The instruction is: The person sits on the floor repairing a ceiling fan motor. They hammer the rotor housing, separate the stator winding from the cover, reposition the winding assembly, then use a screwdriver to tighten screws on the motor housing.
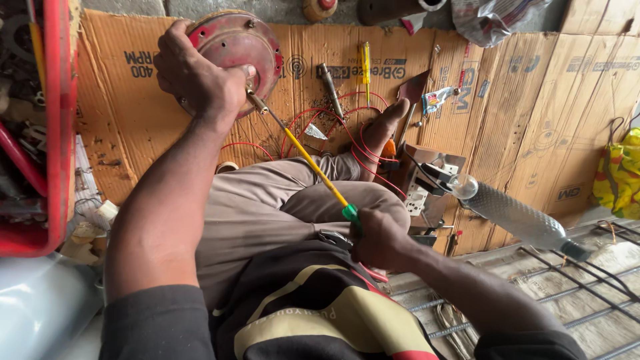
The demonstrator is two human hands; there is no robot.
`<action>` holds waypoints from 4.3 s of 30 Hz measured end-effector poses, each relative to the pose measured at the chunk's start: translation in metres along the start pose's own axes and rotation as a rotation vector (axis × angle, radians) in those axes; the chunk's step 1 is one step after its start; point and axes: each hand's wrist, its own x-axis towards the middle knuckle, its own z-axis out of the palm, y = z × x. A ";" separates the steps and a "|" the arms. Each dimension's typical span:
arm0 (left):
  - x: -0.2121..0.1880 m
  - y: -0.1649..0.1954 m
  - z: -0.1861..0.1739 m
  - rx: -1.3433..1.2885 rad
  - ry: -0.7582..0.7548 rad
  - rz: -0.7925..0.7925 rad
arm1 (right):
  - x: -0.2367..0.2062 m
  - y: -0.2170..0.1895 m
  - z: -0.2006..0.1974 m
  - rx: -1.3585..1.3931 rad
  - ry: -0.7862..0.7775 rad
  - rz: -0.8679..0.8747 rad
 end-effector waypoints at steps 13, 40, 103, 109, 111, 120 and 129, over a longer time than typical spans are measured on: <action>0.006 -0.022 -0.006 0.014 -0.071 0.069 | -0.017 -0.025 -0.017 0.605 -0.238 -0.017; 0.011 -0.034 -0.002 0.194 -0.133 -0.059 | -0.018 0.012 -0.024 1.731 -0.550 -0.224; 0.001 0.012 -0.003 0.141 -0.233 -0.173 | -0.013 0.055 0.039 1.481 0.221 0.132; 0.001 0.013 -0.003 0.149 -0.242 -0.182 | -0.009 0.059 0.033 1.481 0.167 0.173; 0.001 0.014 -0.004 0.143 -0.246 -0.182 | -0.009 0.059 0.029 1.493 0.157 0.161; -0.002 0.019 -0.005 0.155 -0.208 -0.133 | -0.020 0.043 0.002 1.003 0.231 0.173; 0.000 0.029 -0.004 0.163 -0.206 -0.116 | -0.033 0.025 0.012 0.186 0.711 -0.332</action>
